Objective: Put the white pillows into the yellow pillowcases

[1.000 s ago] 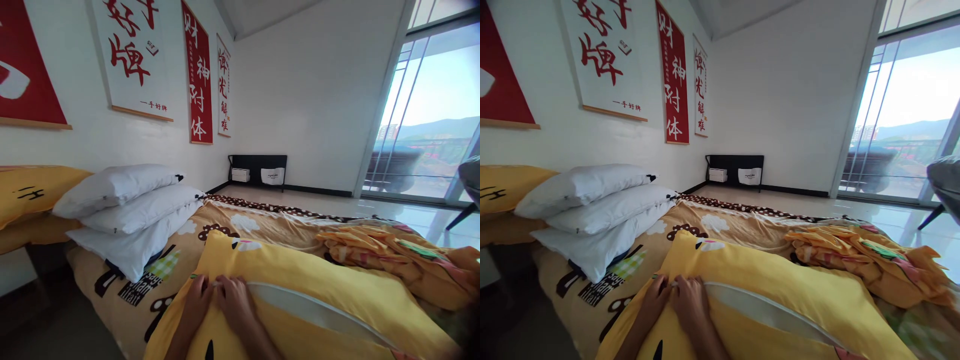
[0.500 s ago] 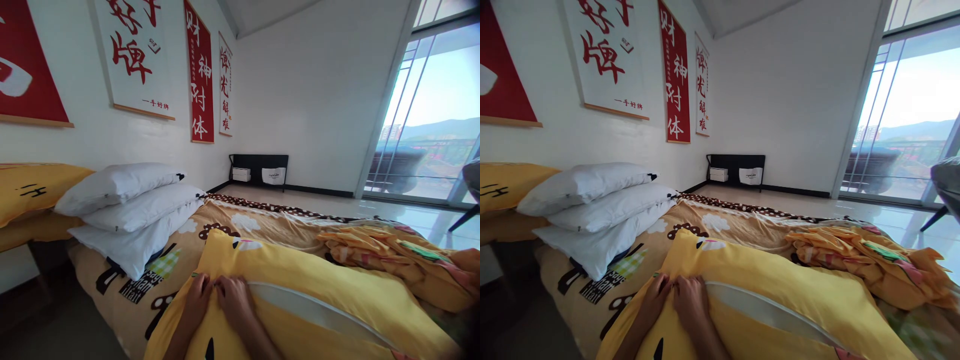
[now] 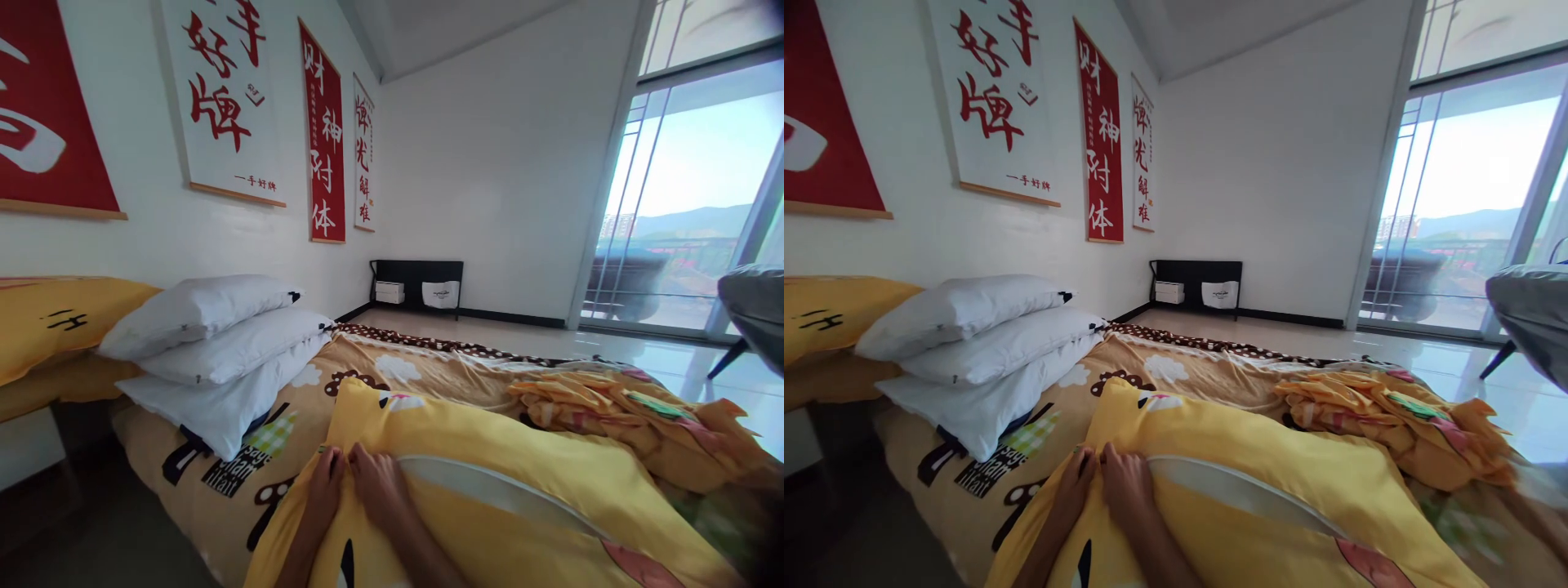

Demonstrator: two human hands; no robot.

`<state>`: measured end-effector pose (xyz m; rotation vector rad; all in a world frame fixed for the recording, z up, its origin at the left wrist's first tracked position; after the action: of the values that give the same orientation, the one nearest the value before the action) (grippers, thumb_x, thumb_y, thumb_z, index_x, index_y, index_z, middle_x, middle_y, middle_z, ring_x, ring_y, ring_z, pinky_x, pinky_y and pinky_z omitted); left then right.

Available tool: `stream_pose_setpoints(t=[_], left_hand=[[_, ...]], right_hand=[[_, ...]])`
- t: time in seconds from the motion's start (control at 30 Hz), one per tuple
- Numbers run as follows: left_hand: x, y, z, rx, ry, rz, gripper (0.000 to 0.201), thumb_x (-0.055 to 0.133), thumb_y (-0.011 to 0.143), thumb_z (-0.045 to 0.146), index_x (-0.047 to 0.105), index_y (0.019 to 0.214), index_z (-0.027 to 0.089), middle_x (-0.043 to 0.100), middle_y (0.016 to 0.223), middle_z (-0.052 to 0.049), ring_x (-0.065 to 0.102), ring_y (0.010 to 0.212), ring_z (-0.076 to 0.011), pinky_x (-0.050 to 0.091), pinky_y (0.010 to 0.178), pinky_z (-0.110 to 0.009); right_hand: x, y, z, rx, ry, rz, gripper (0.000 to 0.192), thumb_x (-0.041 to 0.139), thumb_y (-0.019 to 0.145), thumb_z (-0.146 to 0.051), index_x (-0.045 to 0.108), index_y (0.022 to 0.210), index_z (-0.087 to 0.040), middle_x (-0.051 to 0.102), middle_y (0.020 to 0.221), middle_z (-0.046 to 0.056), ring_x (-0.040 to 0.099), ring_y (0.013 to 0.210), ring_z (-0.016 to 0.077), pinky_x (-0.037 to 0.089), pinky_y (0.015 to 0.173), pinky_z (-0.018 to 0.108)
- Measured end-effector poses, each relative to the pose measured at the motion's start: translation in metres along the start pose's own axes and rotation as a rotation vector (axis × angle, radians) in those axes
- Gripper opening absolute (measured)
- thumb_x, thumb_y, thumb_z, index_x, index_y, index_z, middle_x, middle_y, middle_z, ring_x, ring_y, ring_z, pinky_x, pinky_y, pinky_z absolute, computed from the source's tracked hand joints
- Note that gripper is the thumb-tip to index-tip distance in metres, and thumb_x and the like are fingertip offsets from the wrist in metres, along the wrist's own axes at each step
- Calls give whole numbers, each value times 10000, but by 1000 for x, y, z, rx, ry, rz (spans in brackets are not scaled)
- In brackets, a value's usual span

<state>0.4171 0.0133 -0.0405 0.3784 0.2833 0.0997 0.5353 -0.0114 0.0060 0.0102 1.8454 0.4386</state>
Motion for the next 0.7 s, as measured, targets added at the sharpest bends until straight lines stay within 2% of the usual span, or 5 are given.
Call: stream_pose_setpoints(t=[0.2,0.33,0.43,0.53,0.7], left_hand=[[-2,-6,6,18,-25,41,508,352,812,722,457,734,230,536,725,-8,538,734,-193,471,737,-329],[-2,-5,1,8,-17,28,473,357,819,689,478,750,237,592,760,-33,567,765,-219,485,765,-369],[-1,0,-7,3,8,34,450,374,794,674,480,724,242,610,765,-50,571,780,-239,482,800,-416],[0,6,-14,3,22,17,490,385,746,698,527,747,229,651,837,-87,593,862,-270,479,841,-457],[-1,7,-17,-4,24,-38,522,391,751,704,564,764,211,673,856,-81,608,881,-255,493,829,-417]], right_hand=[[-3,-5,-11,-77,-38,32,163,478,934,-214,633,884,-224,720,818,16,644,702,142,297,551,240],[-8,-10,-21,-139,-54,61,160,485,932,-197,640,952,-231,701,923,14,619,858,170,369,714,256],[-9,-12,-28,-196,-78,81,187,475,936,-186,626,1033,-242,678,998,15,582,971,192,369,843,304],[-9,-12,-32,-248,-115,93,205,462,939,-176,616,1065,-222,663,1010,35,563,1002,202,362,881,330],[-9,-10,-31,-256,-77,69,210,460,939,-188,627,1063,-223,668,998,41,566,1001,193,356,878,317]])
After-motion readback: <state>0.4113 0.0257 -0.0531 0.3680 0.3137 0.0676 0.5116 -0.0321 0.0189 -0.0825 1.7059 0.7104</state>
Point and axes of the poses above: each hand's wrist, its own y-axis towards the middle knuckle, its own x-axis out of the palm, z = x × y, the point moved 7 cm from there along y, towards the middle knuckle
